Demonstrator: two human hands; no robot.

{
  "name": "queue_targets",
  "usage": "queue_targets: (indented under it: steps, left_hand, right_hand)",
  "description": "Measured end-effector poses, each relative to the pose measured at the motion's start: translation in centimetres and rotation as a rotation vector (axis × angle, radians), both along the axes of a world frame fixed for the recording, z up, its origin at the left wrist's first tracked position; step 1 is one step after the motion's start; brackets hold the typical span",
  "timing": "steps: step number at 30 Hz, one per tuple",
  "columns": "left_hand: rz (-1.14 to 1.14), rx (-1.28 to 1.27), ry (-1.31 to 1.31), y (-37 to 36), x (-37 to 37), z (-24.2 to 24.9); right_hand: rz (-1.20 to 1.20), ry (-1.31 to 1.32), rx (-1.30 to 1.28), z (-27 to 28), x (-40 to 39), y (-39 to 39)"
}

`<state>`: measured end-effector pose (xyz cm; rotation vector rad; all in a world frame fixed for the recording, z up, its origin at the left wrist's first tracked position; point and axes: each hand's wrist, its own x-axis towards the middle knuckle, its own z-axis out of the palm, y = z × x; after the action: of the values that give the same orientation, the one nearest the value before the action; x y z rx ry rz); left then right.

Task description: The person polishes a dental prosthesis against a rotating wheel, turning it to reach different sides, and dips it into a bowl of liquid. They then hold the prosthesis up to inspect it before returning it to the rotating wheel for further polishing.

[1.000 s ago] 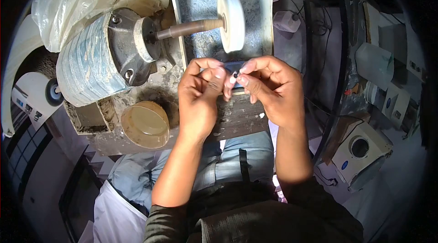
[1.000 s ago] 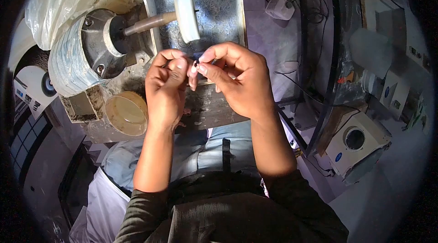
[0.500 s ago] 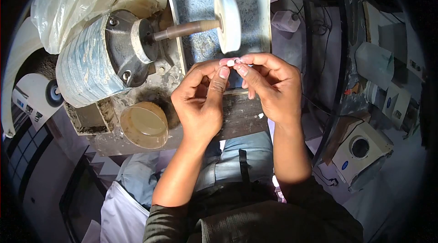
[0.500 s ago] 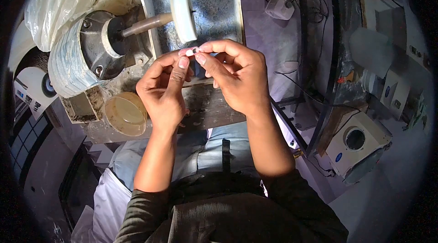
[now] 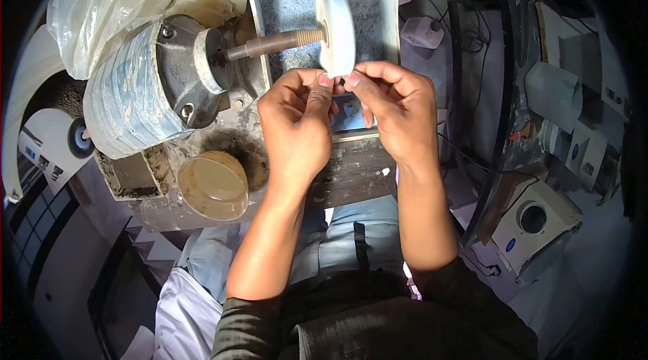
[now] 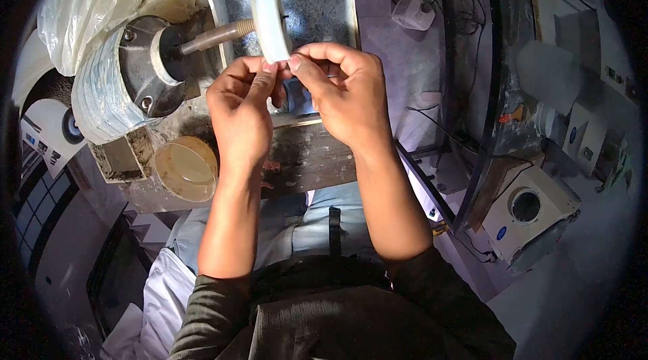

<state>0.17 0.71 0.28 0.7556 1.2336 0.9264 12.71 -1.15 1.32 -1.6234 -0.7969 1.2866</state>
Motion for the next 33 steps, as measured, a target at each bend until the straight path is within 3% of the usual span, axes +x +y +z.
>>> queue_targets:
  steps: [23,28,33]
  left_hand:
    - [-0.034,-0.091,-0.014,0.5,-0.9,0.6]
    - [0.053,0.151,-0.009,-1.2,-1.0,0.6]
    - [0.031,0.029,-0.003,0.0,-0.6,0.0]
  right_hand:
    - [0.026,0.070,-0.090,0.9,-0.1,-0.1]
    - [0.007,0.041,0.213,0.5,-1.1,-1.2]
    - [0.018,0.037,0.035,0.7,-0.6,-0.3]
